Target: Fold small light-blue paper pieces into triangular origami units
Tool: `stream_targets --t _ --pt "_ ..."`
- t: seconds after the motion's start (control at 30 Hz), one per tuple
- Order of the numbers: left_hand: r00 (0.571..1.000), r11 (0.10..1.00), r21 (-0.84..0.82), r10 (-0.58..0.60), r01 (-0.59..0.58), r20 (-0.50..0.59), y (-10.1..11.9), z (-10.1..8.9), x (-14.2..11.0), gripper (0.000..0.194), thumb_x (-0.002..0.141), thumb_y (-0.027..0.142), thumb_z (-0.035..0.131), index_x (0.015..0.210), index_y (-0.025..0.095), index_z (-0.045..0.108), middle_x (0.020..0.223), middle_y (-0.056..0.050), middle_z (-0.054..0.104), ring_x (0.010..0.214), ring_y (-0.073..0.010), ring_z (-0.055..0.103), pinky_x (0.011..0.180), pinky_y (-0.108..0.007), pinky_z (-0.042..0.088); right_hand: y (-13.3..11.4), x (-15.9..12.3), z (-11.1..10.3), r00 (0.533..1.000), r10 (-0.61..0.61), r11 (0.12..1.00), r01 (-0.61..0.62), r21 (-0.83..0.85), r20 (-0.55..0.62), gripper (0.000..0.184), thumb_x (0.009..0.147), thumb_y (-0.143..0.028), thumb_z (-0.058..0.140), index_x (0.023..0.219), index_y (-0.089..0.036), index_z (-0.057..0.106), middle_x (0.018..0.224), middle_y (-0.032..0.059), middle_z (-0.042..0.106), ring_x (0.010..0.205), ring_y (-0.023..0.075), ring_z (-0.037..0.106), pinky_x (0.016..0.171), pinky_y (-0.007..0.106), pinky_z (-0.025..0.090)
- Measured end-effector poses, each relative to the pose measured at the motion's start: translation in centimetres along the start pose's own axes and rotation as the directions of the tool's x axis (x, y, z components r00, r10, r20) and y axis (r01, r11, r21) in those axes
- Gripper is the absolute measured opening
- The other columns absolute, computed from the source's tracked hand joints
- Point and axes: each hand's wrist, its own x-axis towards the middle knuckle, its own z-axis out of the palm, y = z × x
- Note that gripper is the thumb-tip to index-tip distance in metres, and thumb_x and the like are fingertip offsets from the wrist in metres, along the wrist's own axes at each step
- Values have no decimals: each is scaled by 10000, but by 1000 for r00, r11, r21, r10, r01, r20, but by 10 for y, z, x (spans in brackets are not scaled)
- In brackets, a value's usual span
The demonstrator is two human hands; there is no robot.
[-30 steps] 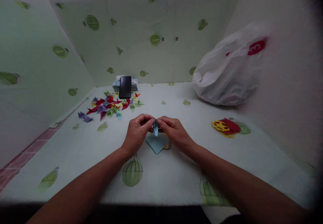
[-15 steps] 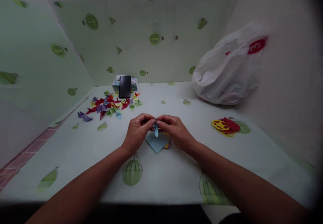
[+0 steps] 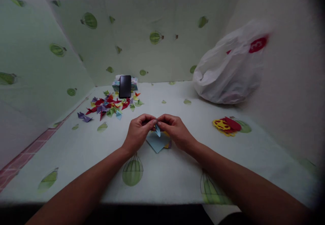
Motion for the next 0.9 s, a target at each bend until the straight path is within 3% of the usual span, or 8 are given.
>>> stream_targets --t 0.33,0.53,0.77,0.9 --pt "1000 999 34 12 -12 -8 1 1 0 178 805 314 723 816 143 679 739 -6 652 663 -126 617 665 -271 524 0 1 -1 997 -80 972 75 -221 -13 153 810 -304 652 778 -160 696 755 28 674 710 147 573 682 288 433" --pt "999 995 99 20 -16 -30 4 1 0 174 802 306 717 788 140 668 697 6 633 630 -114 594 628 -251 494 -3 0 0 995 -95 966 89 -244 -14 145 819 -299 638 801 -165 689 772 28 675 726 150 576 694 289 437" --pt "1000 998 -63 -28 29 13 2 1 0 213 794 328 743 879 144 678 781 0 648 667 -113 609 674 -266 525 -7 -2 0 994 -87 974 71 -215 -67 149 815 -314 654 750 -181 669 732 11 633 703 146 547 672 287 422" --pt "998 995 -76 -58 59 12 2 1 0 222 766 316 769 858 143 664 783 0 642 661 -113 615 666 -267 525 -7 -2 0 993 -92 974 74 -216 -75 139 810 -303 658 744 -181 669 738 16 640 715 151 556 684 291 431"
